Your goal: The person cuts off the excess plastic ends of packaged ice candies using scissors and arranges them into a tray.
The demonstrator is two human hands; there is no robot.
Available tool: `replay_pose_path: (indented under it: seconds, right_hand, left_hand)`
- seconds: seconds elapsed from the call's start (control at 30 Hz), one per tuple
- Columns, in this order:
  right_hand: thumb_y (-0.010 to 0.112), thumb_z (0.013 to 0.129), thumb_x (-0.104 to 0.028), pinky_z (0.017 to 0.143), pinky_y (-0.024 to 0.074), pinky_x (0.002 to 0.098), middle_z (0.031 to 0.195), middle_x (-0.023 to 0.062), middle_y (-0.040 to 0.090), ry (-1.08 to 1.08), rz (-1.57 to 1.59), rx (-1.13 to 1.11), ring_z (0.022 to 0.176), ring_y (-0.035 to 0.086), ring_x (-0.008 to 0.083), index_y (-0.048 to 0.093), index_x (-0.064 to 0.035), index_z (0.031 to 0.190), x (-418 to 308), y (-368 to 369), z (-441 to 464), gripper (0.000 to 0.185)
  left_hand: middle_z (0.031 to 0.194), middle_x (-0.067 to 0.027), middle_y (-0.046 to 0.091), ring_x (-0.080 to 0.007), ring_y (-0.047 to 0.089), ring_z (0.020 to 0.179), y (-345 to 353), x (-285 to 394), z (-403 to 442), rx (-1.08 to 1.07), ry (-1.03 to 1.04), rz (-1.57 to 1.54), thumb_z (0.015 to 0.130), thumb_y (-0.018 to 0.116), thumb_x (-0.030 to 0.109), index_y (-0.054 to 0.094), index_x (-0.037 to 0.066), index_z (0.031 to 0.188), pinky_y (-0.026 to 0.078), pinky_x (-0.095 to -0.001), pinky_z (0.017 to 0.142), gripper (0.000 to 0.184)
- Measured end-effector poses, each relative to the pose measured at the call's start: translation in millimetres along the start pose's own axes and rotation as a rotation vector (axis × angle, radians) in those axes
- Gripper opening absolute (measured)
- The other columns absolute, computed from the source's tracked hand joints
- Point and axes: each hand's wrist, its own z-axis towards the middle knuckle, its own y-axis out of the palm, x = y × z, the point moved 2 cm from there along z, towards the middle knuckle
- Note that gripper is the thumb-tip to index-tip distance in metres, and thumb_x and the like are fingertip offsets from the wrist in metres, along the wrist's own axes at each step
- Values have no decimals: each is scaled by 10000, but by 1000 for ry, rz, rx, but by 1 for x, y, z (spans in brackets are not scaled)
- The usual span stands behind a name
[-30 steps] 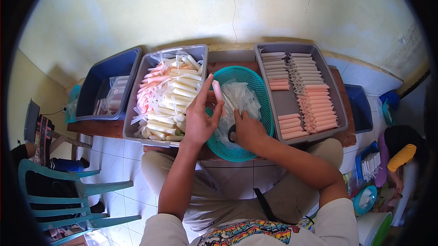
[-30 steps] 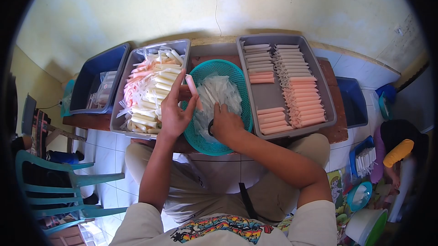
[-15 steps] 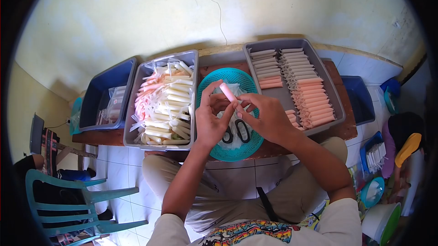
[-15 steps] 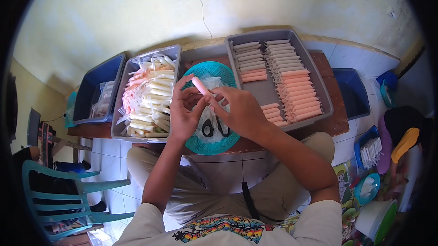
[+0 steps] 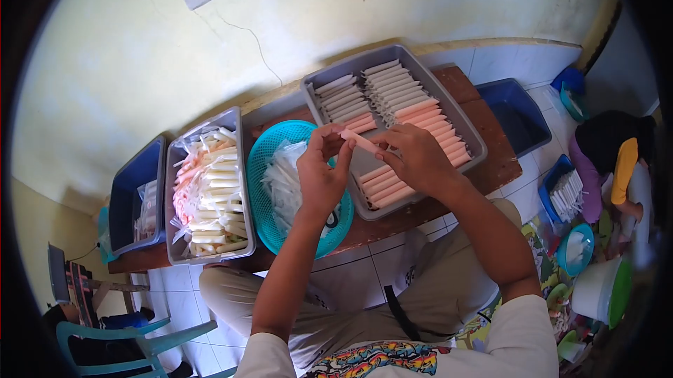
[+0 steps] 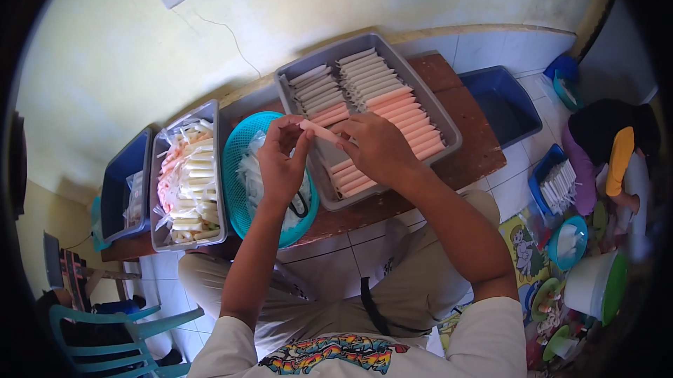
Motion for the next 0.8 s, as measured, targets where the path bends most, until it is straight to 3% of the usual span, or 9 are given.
replay_pose_path:
  seconds: [0.1, 0.27, 0.37, 0.8]
  right_hand:
    - [772, 934, -146, 833, 564, 479, 1002, 136, 715, 101, -96, 35, 967, 704, 354, 772, -78, 1109, 22, -17, -5, 188]
    - [711, 966, -146, 877, 571, 459, 1035, 94, 718, 33, -301, 157, 1025, 689, 334, 758, -88, 1099, 68, -37, -12, 153]
    - [667, 983, -157, 903, 574, 452, 1051, 66, 722, 25, -491, 149, 1071, 684, 305, 761, -102, 1067, 88, -45, -10, 137]
    - [543, 1022, -175, 850, 626, 450, 1079, 39, 697, 85, -566, 94, 1114, 683, 284, 723, -117, 1066, 137, -35, 10, 194]
  left_hand:
    - [1096, -121, 790, -162, 768, 1001, 19, -2, 10, -103, -83, 158, 1012, 754, 17, 658, 7, 1253, 610, -305, 894, 259]
    - [1090, -150, 815, -222, 806, 955, 57, -16, 26, -260, 25, 307, 984, 772, 74, 756, 5, 1217, 621, -338, 861, 243]
    - [1125, -164, 812, -255, 808, 973, 73, -26, 35, -361, -67, 333, 998, 744, 88, 771, 7, 1231, 629, -361, 870, 248]
    - [1152, -199, 798, -292, 801, 994, 99, -58, 43, -416, -31, 469, 959, 738, 48, 763, 7, 1273, 634, -384, 879, 318]
